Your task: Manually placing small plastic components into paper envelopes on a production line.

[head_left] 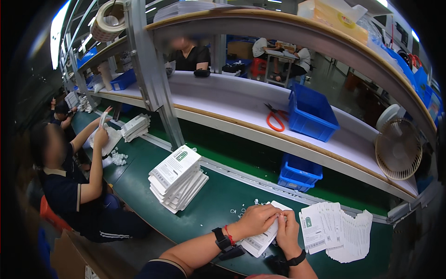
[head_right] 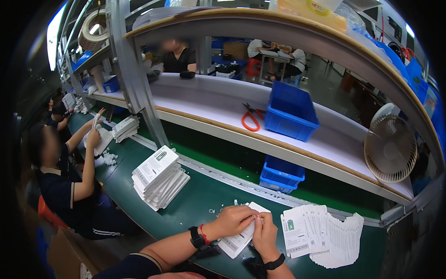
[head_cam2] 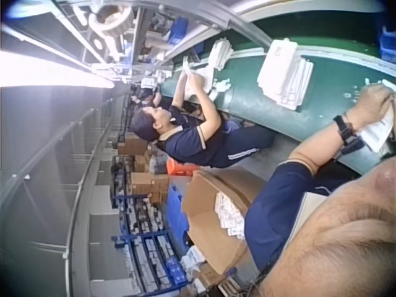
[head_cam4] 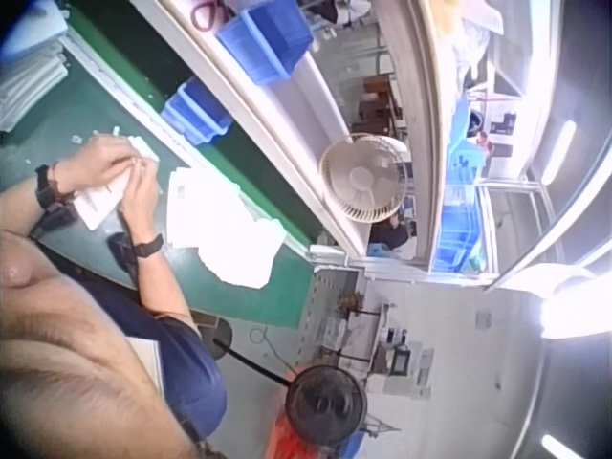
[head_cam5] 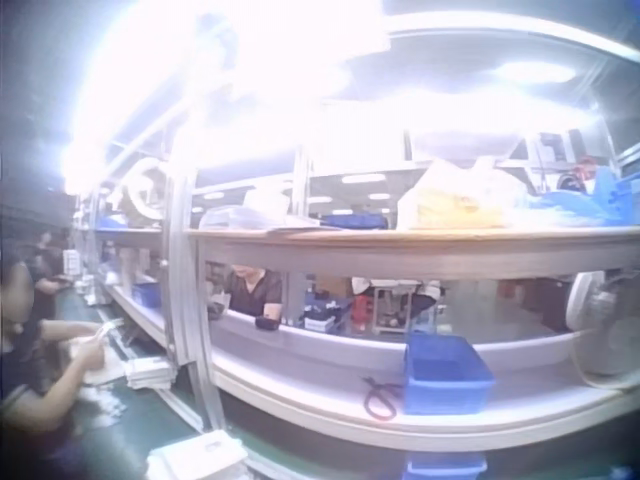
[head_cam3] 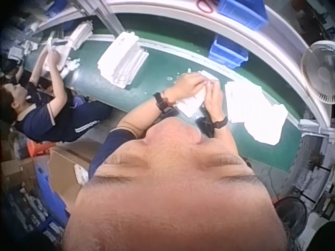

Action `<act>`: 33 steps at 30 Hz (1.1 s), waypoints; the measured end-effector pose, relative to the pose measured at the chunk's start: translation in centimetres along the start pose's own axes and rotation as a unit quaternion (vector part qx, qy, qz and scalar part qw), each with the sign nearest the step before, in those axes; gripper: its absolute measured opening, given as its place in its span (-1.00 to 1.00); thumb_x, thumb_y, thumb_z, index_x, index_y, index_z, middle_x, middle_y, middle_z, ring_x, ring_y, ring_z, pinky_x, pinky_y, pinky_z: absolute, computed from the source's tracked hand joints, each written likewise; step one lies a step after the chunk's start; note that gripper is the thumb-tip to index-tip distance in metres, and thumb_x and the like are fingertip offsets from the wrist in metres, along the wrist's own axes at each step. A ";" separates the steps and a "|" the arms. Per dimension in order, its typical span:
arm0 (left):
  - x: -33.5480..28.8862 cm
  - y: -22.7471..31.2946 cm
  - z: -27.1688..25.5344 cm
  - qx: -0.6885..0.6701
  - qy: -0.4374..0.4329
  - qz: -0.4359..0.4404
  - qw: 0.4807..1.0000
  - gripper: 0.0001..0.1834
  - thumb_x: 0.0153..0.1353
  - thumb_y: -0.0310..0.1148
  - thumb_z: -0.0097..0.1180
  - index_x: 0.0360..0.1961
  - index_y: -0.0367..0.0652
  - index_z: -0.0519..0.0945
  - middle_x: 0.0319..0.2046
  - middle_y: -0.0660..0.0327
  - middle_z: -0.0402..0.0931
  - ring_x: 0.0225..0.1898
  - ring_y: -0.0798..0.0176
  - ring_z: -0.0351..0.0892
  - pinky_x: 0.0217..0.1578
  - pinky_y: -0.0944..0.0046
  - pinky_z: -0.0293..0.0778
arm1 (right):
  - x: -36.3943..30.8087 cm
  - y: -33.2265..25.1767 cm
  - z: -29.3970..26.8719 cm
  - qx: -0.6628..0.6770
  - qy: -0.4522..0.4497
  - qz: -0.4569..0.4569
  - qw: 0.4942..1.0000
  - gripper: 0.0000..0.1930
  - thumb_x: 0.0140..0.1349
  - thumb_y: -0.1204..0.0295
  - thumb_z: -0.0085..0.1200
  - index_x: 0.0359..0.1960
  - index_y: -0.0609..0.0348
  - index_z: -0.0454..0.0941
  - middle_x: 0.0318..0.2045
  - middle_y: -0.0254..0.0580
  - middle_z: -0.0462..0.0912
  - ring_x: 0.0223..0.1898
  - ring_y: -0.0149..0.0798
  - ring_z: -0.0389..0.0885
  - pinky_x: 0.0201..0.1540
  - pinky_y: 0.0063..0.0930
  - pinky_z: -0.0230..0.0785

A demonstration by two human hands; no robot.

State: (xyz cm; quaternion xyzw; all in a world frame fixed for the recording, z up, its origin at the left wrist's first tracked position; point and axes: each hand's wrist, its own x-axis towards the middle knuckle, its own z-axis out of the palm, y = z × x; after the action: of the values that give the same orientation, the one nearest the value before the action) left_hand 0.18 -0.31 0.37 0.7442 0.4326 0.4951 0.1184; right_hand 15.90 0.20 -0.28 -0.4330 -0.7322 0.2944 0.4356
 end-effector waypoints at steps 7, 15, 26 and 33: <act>-0.1 0.2 -0.3 -0.015 -0.004 -0.012 1.000 -0.84 0.17 -0.48 0.10 -0.22 -0.18 0.63 -0.37 0.11 0.62 -0.40 0.02 0.62 -0.39 0.15 0.53 | 0.0 -1.3 -0.2 0.003 0.003 0.022 1.000 -0.85 0.34 0.41 0.02 -0.19 0.24 0.44 -0.55 -0.04 0.56 -0.59 -0.20 0.54 -0.50 -0.37 0.34; 0.2 0.3 -0.3 -0.015 0.000 0.001 1.000 -0.84 0.14 -0.51 0.11 -0.23 -0.21 0.63 -0.39 0.11 0.62 -0.42 0.02 0.63 -0.42 0.17 0.54 | 0.2 -0.4 -0.1 0.013 -0.003 -0.002 1.000 -0.85 0.37 0.43 -0.03 -0.28 0.26 0.51 -0.52 -0.03 0.58 -0.55 -0.20 0.54 -0.47 -0.38 0.35; 0.2 0.1 -0.3 -0.011 -0.007 0.000 1.000 -0.84 0.13 -0.53 0.11 -0.24 -0.23 0.63 -0.36 0.11 0.62 -0.40 0.02 0.64 -0.39 0.16 0.55 | 0.3 -0.7 -0.3 0.017 -0.002 0.000 1.000 -0.84 0.37 0.41 0.00 -0.28 0.26 0.52 -0.55 -0.11 0.56 -0.59 -0.33 0.49 -0.50 -0.44 0.31; -0.1 0.2 -0.1 -0.009 -0.008 -0.011 1.000 -0.84 0.14 -0.53 0.11 -0.24 -0.22 0.63 -0.35 0.10 0.63 -0.37 0.01 0.64 -0.37 0.16 0.55 | 0.2 -0.5 -0.3 0.019 0.023 0.016 0.999 -0.88 0.34 0.44 0.05 -0.31 0.25 0.50 -0.63 -0.23 0.49 -0.64 -0.45 0.41 -0.57 -0.52 0.24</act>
State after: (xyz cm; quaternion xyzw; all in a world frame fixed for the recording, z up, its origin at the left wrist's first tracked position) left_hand 0.22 -0.51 0.52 0.7425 0.4348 0.4915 0.1342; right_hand 15.93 0.22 0.32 -0.4434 -0.7090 0.3049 0.4558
